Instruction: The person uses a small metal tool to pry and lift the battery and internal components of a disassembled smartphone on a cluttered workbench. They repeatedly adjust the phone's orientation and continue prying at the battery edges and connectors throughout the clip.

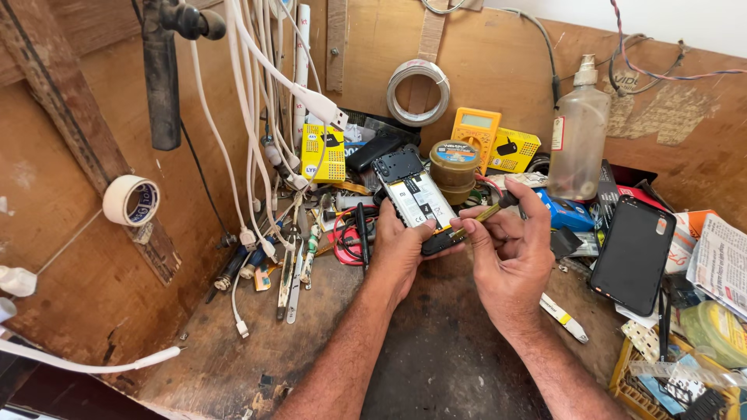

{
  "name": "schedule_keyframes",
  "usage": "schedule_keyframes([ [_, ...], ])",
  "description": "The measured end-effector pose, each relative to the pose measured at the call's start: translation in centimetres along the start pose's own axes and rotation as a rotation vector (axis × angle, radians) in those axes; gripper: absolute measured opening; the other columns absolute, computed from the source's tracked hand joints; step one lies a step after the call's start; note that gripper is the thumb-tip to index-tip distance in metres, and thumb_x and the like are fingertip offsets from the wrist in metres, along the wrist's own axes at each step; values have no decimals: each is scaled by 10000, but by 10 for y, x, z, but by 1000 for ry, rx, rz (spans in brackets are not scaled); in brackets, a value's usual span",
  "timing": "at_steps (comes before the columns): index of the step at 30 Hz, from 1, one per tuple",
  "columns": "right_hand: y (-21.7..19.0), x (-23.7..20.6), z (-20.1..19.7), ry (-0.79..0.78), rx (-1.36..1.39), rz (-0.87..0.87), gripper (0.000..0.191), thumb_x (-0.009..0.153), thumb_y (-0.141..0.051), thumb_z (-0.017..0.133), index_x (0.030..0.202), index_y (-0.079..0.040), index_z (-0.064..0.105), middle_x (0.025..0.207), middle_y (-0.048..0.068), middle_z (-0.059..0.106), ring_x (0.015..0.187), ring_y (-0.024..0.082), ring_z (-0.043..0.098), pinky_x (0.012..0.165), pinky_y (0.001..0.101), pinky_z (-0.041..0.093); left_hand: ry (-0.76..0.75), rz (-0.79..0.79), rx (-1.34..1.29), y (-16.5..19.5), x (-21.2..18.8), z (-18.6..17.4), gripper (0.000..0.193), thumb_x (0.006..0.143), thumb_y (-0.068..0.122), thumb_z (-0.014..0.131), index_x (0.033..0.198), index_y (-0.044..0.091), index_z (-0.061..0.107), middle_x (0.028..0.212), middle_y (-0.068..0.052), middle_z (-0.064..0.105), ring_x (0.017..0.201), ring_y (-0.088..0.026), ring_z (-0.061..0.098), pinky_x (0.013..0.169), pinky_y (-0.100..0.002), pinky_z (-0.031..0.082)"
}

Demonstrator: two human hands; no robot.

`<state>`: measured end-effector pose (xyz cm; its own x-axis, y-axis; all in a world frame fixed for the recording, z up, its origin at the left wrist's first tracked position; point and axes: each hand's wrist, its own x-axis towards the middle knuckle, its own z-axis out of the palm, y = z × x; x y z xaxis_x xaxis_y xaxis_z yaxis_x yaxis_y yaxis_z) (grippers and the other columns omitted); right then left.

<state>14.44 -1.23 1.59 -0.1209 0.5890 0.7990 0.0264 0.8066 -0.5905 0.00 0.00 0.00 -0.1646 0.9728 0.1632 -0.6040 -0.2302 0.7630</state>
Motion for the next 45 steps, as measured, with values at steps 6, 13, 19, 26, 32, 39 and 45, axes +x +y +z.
schedule_keyframes([
  [6,83,-133,-109,-18,-4,-18,564,1029,61,636,1502,-26,341,1100,146,744,1033,166,740,852,293,640,-10,13,-21,-190,-47,6,554,898,-118,484,1404,60,345,1259,-214,605,1016,-326,717,735,-483,692],
  [13,86,-145,-233,-22,-116,-121,553,995,59,693,1472,-6,423,1044,120,729,980,123,718,842,265,637,16,64,16,-273,-61,105,561,890,-108,530,1391,66,347,1260,-189,609,1043,-298,704,713,-491,684],
  [19,86,-116,-356,-43,-196,-65,539,964,78,709,1454,-11,503,938,90,708,895,105,706,778,244,618,25,53,27,-331,-46,211,574,871,-105,541,1387,70,358,1240,-170,621,1026,-302,708,694,-484,684],
  [26,100,-40,-428,-119,-20,-6,560,1002,86,597,1519,-8,402,1084,79,727,1016,110,717,877,248,614,11,157,52,-348,18,292,584,887,-133,556,1416,38,377,1274,-190,631,1084,-308,703,761,-465,666],
  [32,92,-11,-411,-50,-52,-107,545,910,132,728,1411,13,547,1307,128,621,998,124,662,824,252,607,6,68,-1,-310,25,300,592,885,-120,524,1413,90,356,1252,-172,620,1041,-313,704,708,-483,686],
  [39,52,-42,-347,-48,-39,26,484,970,139,649,1423,-9,565,1049,82,669,960,98,698,797,244,638,-17,86,-49,-268,-15,247,589,878,-128,521,1395,102,359,1252,-168,610,1056,-304,694,712,-508,688],
  [45,62,-24,-402,-136,-46,-25,563,1032,117,561,1556,-8,397,1116,93,706,1014,106,679,889,263,584,12,38,-26,-292,3,294,544,871,-121,526,1359,76,388,1239,-159,612,1044,-315,696,714,-518,687],
])
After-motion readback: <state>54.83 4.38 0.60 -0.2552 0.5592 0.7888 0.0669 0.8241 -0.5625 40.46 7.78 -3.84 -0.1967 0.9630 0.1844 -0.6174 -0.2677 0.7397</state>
